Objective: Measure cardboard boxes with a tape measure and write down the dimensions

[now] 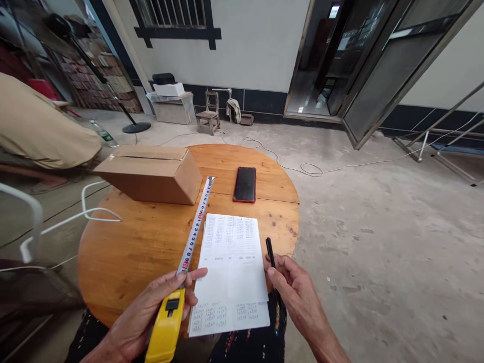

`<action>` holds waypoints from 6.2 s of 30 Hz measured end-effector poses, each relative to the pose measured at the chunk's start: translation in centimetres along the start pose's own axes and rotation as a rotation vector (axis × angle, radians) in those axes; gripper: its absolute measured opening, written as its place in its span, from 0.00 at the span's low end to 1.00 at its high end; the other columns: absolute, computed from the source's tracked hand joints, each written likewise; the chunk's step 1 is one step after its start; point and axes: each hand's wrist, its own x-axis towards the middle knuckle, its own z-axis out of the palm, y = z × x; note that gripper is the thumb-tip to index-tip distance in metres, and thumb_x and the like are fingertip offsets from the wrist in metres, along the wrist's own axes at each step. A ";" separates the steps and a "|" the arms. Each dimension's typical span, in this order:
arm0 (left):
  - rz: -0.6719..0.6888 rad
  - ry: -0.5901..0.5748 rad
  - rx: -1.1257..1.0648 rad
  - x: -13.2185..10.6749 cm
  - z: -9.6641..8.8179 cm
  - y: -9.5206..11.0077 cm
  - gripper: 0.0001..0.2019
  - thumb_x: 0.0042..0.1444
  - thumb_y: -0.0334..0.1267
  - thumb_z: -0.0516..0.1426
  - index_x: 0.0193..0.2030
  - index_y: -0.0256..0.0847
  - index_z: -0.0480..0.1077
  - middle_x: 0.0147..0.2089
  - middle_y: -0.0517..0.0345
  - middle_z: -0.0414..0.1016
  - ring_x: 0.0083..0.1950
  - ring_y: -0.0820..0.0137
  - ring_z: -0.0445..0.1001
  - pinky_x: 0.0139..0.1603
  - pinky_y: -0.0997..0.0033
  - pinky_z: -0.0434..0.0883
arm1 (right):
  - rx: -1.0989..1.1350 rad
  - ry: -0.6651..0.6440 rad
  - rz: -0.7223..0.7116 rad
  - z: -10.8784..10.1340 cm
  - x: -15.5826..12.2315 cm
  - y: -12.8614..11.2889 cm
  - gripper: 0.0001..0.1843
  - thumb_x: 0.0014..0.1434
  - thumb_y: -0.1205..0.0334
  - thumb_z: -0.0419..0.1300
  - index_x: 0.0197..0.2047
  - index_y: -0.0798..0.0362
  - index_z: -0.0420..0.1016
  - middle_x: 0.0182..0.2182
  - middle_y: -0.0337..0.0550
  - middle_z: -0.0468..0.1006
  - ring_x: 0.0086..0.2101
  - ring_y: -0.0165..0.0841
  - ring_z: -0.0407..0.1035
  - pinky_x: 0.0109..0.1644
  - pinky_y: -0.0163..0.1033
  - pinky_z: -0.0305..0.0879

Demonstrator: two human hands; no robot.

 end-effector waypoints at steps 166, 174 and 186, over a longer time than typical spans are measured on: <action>-0.099 -0.142 0.059 4.9 3.8 3.5 0.13 0.60 0.43 0.54 0.38 0.34 0.73 0.37 0.49 0.80 0.23 0.80 0.65 0.22 0.81 0.61 | -0.498 0.166 -0.424 5.8 6.8 0.3 0.05 0.61 0.66 0.54 0.34 0.50 0.70 0.21 0.32 0.68 0.22 0.25 0.63 0.26 0.31 0.59; -0.079 -0.166 0.084 4.7 3.8 3.5 0.13 0.61 0.43 0.53 0.35 0.35 0.73 0.39 0.49 0.80 0.21 0.81 0.63 0.21 0.81 0.60 | -0.514 0.113 -0.409 5.8 6.9 0.1 0.06 0.62 0.65 0.53 0.34 0.51 0.70 0.21 0.32 0.67 0.20 0.25 0.61 0.24 0.31 0.58; -0.069 -0.165 0.090 4.5 4.0 3.7 0.14 0.60 0.43 0.53 0.30 0.36 0.72 0.35 0.52 0.80 0.21 0.80 0.63 0.22 0.80 0.59 | -0.563 0.090 -0.478 6.0 7.1 -0.3 0.07 0.61 0.67 0.53 0.32 0.52 0.70 0.22 0.33 0.69 0.22 0.24 0.63 0.26 0.30 0.60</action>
